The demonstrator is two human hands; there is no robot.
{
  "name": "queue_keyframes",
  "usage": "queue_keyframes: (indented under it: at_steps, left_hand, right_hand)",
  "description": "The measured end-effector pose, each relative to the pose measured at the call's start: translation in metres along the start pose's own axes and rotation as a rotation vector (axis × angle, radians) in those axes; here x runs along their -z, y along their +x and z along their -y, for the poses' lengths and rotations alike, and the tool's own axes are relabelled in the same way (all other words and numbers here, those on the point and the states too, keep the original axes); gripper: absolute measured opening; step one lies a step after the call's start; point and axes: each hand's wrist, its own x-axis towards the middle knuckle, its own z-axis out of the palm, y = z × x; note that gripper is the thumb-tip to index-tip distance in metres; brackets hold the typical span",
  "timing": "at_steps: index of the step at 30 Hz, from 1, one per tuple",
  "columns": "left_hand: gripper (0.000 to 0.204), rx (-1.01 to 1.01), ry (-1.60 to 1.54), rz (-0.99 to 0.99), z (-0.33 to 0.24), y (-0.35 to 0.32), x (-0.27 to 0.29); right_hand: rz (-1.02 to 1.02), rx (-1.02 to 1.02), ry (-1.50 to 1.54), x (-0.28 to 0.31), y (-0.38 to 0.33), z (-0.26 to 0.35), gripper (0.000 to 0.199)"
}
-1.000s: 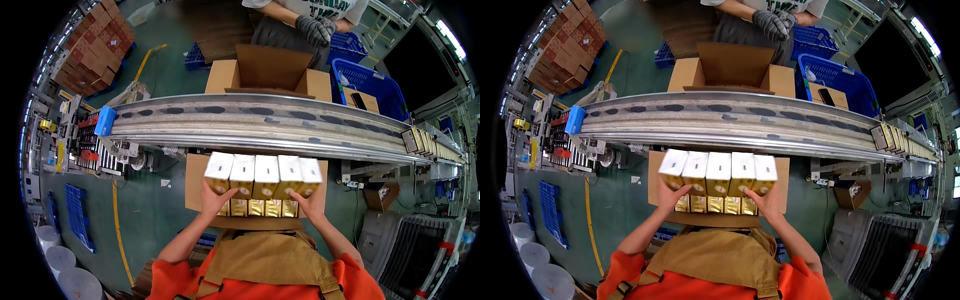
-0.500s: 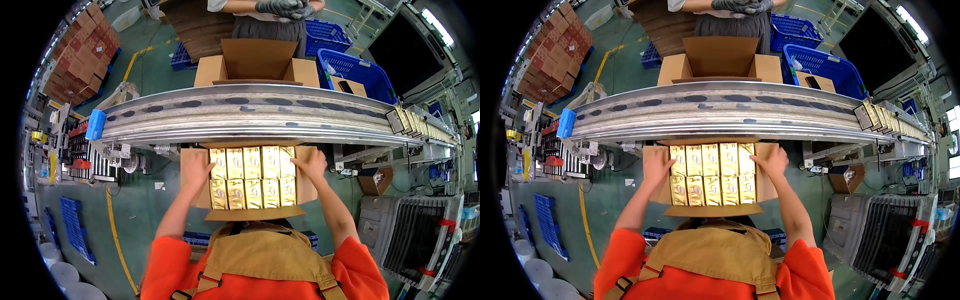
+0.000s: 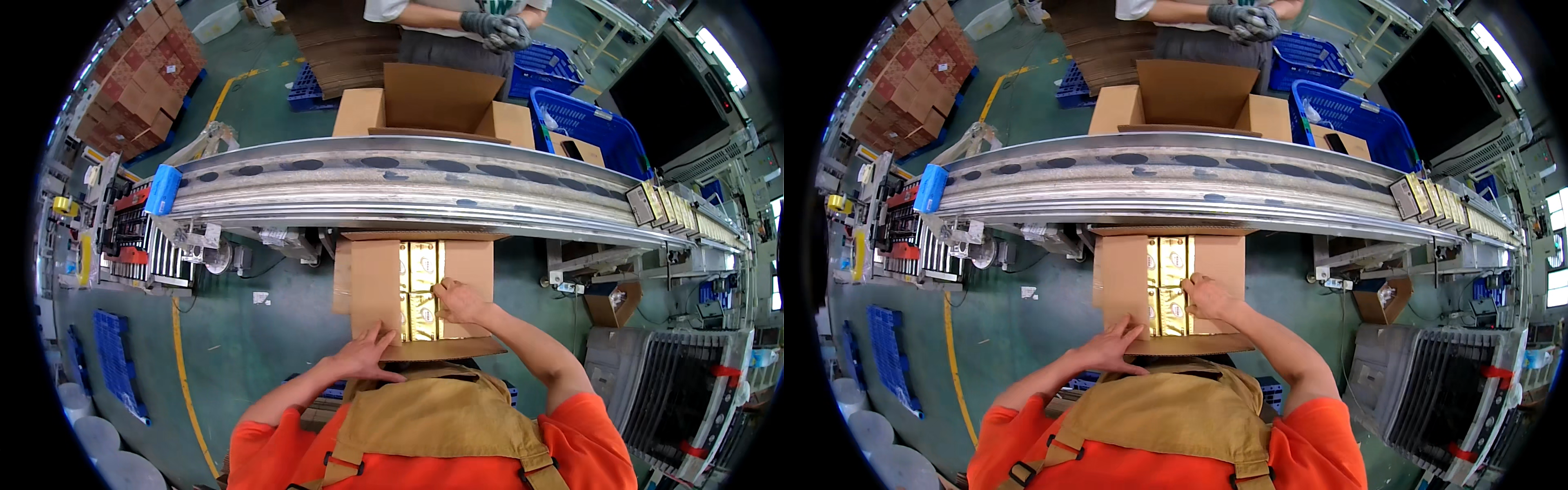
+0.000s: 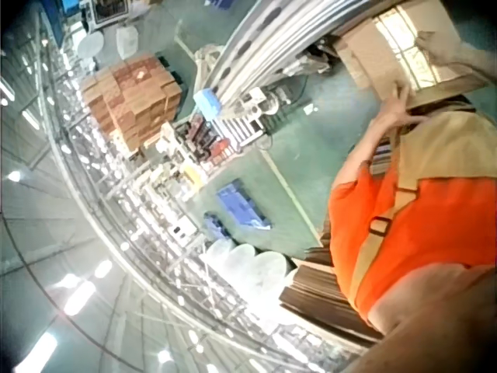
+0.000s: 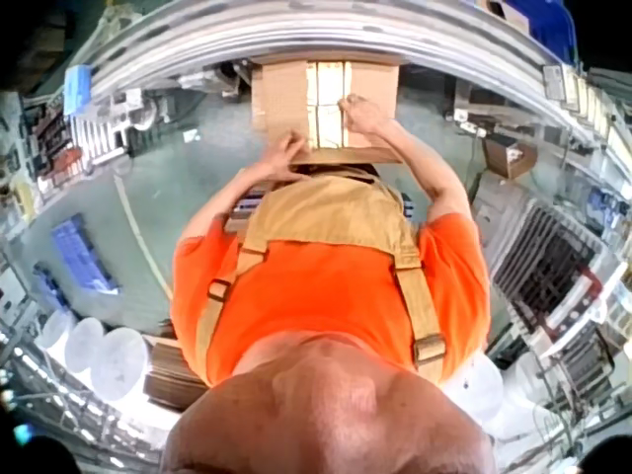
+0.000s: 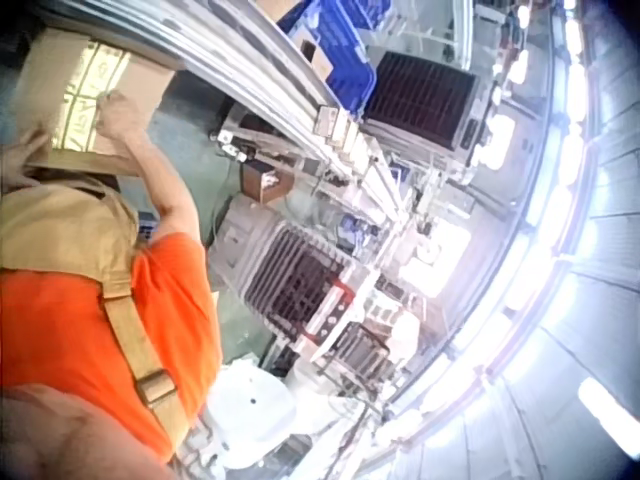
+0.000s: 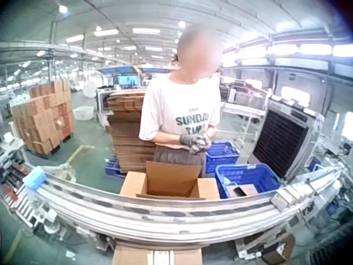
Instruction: The person packs gold-colored rectangular packages from a conveyor belt into cardboard boxes by hand.
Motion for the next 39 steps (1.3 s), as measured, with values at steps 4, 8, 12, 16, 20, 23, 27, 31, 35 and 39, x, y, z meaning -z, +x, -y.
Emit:
queue_keyframes:
  at_steps: [4,8,12,16,20,23,27,31,35,39]
  left_hand:
    - [0.115,0.164,-0.186,0.376,0.002,0.050,0.055]
    - [0.108,0.276,0.251,-0.776,0.043,0.081,0.003]
    - [0.099,0.417,-0.819,-0.912,0.055,0.090,-0.048]
    - [0.086,0.478,-1.214,-0.789,0.005,0.078,-0.029]
    - [0.057,0.471,-0.556,-0.747,-0.056,0.069,-0.021]
    - [0.053,0.260,-0.536,-0.804,-0.062,0.089,-0.011]
    - [0.088,0.803,-0.780,-0.617,0.061,0.168,-0.086]
    - [0.082,0.892,-1.162,-0.607,0.043,0.180,-0.078]
    - [0.080,0.918,-1.321,-0.719,0.079,0.112,-0.126]
    - [0.076,1.169,-1.453,-0.761,0.139,-0.027,-0.153]
  right_hand:
    - [0.274,0.027,0.175,0.039,0.026,-0.020,0.044]
    - [-0.650,0.081,0.071,0.121,0.037,0.009,0.025]
    - [-0.600,-0.051,-0.371,0.109,-0.020,-0.031,0.052]
    - [-0.534,-0.292,-0.103,0.044,-0.073,-0.030,0.055]
    - [-0.769,-0.643,0.496,0.008,-0.064,-0.096,0.054]
    - [-0.884,-0.466,0.641,-0.036,-0.096,-0.176,0.049]
    - [-0.996,-0.655,0.776,0.030,-0.103,-0.113,0.049]
    - [-0.785,-0.961,0.928,0.052,-0.090,-0.100,0.054]
    - [-0.536,-1.020,1.030,0.044,-0.047,-0.050,0.059]
    - [-0.294,-0.870,0.797,0.000,0.026,0.052,0.067]
